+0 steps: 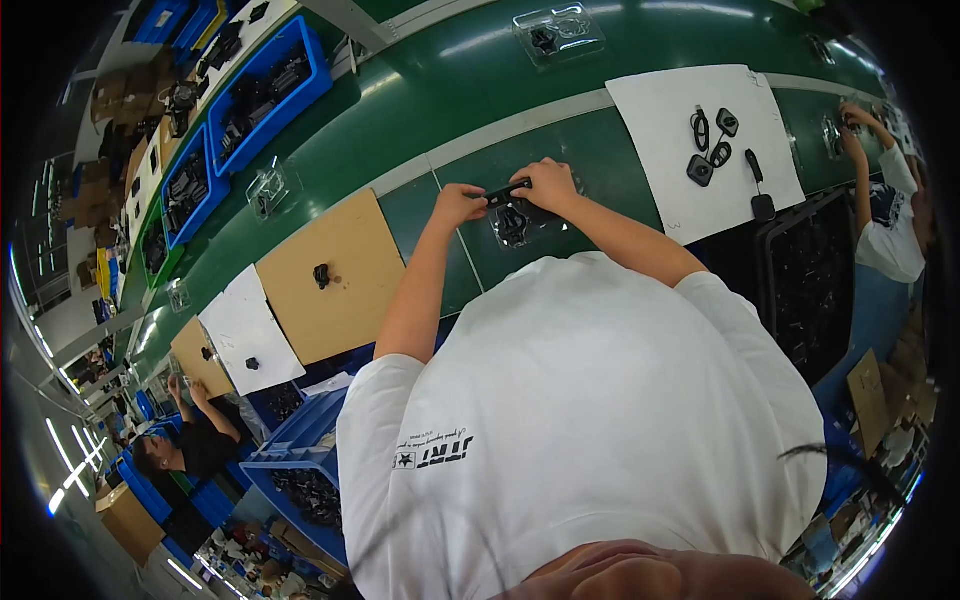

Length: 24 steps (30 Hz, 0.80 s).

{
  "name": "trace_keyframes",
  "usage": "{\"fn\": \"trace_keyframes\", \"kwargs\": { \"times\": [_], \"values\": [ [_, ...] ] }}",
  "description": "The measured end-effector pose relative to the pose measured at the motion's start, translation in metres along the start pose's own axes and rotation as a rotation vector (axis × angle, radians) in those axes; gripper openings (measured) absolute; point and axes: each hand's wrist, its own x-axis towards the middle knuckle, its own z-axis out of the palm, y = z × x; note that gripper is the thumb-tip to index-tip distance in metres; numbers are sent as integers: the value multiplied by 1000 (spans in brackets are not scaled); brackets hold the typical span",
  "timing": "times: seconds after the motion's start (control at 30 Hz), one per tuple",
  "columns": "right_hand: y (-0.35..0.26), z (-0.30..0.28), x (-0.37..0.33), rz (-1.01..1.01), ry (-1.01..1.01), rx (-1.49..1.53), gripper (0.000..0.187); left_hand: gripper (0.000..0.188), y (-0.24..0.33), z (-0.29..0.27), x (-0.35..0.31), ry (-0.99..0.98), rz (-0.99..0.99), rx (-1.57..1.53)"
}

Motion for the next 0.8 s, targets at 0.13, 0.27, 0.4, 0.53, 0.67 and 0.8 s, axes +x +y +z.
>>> {"fn": "trace_keyframes", "kwargs": {
  "times": [0.13, 0.27, 0.4, 0.53, 0.67, 0.8],
  "values": [
    [-2, -1, 0, -4, 4, 4, 21, 20, 0, 5, 4, 52, 51, 166],
    [3, 1, 0, -2, 25, -11, 21, 15, 11, 27, 3, 256, 168, 582],
    [-19, -27, 21, 191, -311, -43, 21, 14, 5, 34, 2, 331, 190, 667],
    [-28, -24, 22, 227, -317, -118, 24, 15, 6, 39, 2, 390, 177, 615],
    [-5, -4, 15, 142, -158, -92, 29, 17, -8, 44, -7, 386, 171, 369],
    [38, 2, 5, -36, 34, 196, 36, 16, -22, 42, -18, 276, 230, -98]
  ]
}}
